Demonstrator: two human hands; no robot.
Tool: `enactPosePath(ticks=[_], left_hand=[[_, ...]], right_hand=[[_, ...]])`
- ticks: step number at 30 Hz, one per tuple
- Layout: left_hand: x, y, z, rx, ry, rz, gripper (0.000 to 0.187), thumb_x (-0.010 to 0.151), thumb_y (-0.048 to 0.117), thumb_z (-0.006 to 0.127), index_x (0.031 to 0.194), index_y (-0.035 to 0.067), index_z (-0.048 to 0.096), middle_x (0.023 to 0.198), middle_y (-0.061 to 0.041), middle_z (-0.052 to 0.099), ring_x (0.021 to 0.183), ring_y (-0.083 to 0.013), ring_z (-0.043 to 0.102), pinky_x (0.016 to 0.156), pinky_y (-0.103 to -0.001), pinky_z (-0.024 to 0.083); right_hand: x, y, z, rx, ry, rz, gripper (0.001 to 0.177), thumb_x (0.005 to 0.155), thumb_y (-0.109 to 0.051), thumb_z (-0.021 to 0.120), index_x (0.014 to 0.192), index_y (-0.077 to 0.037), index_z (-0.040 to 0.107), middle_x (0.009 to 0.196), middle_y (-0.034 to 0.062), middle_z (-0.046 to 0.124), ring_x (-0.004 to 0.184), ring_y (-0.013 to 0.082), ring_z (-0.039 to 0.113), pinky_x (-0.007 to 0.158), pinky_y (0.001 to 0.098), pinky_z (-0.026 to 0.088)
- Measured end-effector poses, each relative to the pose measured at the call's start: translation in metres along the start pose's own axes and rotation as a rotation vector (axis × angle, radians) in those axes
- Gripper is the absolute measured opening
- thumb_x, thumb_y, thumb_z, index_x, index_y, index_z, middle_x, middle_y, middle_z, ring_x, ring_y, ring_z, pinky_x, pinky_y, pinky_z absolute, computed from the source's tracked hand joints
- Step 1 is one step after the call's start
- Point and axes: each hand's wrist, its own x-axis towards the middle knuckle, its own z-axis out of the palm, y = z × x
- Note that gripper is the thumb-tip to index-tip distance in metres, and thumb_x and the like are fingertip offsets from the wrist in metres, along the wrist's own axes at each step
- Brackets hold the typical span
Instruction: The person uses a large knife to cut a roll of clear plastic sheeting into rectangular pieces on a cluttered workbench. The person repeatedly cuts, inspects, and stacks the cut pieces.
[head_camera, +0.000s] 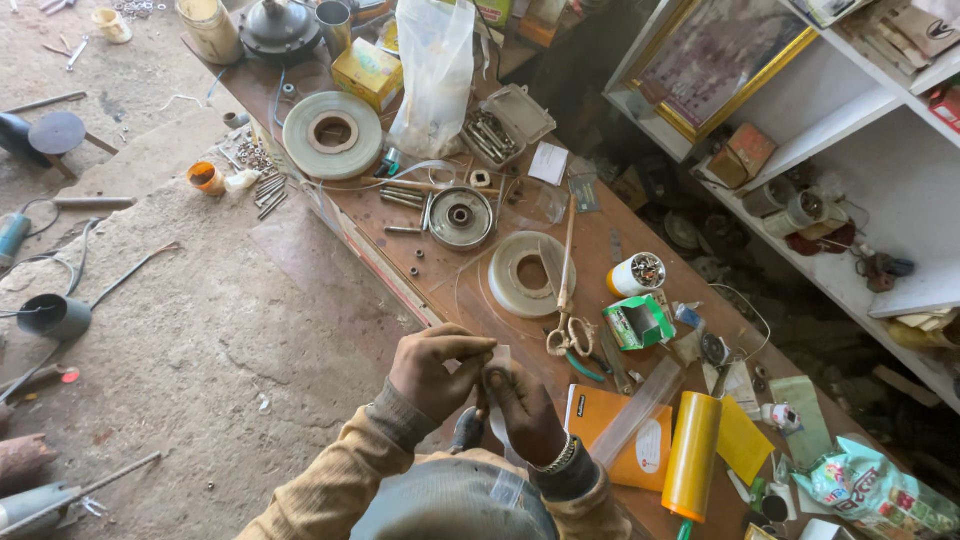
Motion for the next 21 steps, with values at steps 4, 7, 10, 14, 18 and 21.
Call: enactPosePath(ticks=[4,7,10,14,18,21], left_hand=[[0.022,-0.002,0.003,0.078,-0.023,-0.003,0.014,0.082,0.006,0.076,0.094,0.009,0.081,0.085,-0.008,0.077,0.071,-0.0182,0.075,0.066,-0.029,0.061],[0.058,-0.002,-0.009,0.153,0.071,0.092,0.012,0.085,0.004,0.074,0.094,0.008,0.081,0.086,-0.008,0.078,0.073,-0.0174,0.075,0.068,-0.029,0.060],[0.094,0.002,-0.031,0.163,0.084,0.022,0.009,0.088,0.008,0.075,0.095,0.010,0.082,0.091,-0.007,0.079,0.075,-0.0141,0.076,0.072,-0.027,0.063],[0.122,0.006,-0.053,0.146,0.184,-0.036,0.012,0.086,0.006,0.077,0.096,0.008,0.082,0.091,-0.009,0.081,0.078,-0.0139,0.079,0.074,-0.027,0.063],[0.126,0.005,-0.063,0.142,0.211,-0.055,0.016,0.084,0.005,0.077,0.099,0.008,0.082,0.093,-0.010,0.081,0.080,-0.0134,0.078,0.077,-0.026,0.061],[0.124,-0.008,-0.062,0.110,0.244,-0.133,0.017,0.085,0.005,0.077,0.101,0.008,0.082,0.094,-0.010,0.081,0.080,-0.0136,0.078,0.077,-0.026,0.061]], right_hand=[[0.004,0.004,-0.017,0.301,-0.094,0.173,0.026,0.106,-0.021,0.046,0.108,0.000,0.062,0.087,0.0077,0.067,0.072,0.0182,0.067,0.068,0.0310,0.056],[0.006,0.005,-0.027,0.138,-0.151,0.120,0.030,0.110,-0.019,0.046,0.115,0.003,0.065,0.087,0.0102,0.067,0.077,0.0174,0.068,0.076,0.0313,0.058],[0.000,0.009,-0.033,0.229,-0.200,0.177,0.030,0.110,-0.018,0.047,0.118,0.005,0.065,0.090,0.0091,0.064,0.078,0.0176,0.067,0.076,0.0318,0.058],[-0.008,0.014,-0.038,0.249,-0.217,0.223,0.030,0.109,-0.019,0.047,0.117,0.005,0.064,0.088,0.0094,0.064,0.077,0.0172,0.066,0.074,0.0323,0.059],[-0.007,0.014,-0.040,0.280,-0.213,0.284,0.031,0.107,-0.022,0.048,0.115,0.004,0.064,0.084,0.0072,0.062,0.074,0.0166,0.066,0.070,0.0325,0.060],[-0.004,0.019,-0.040,0.252,-0.211,0.306,0.030,0.107,-0.022,0.048,0.113,0.003,0.064,0.080,0.0062,0.061,0.068,0.0158,0.063,0.064,0.0311,0.059]])
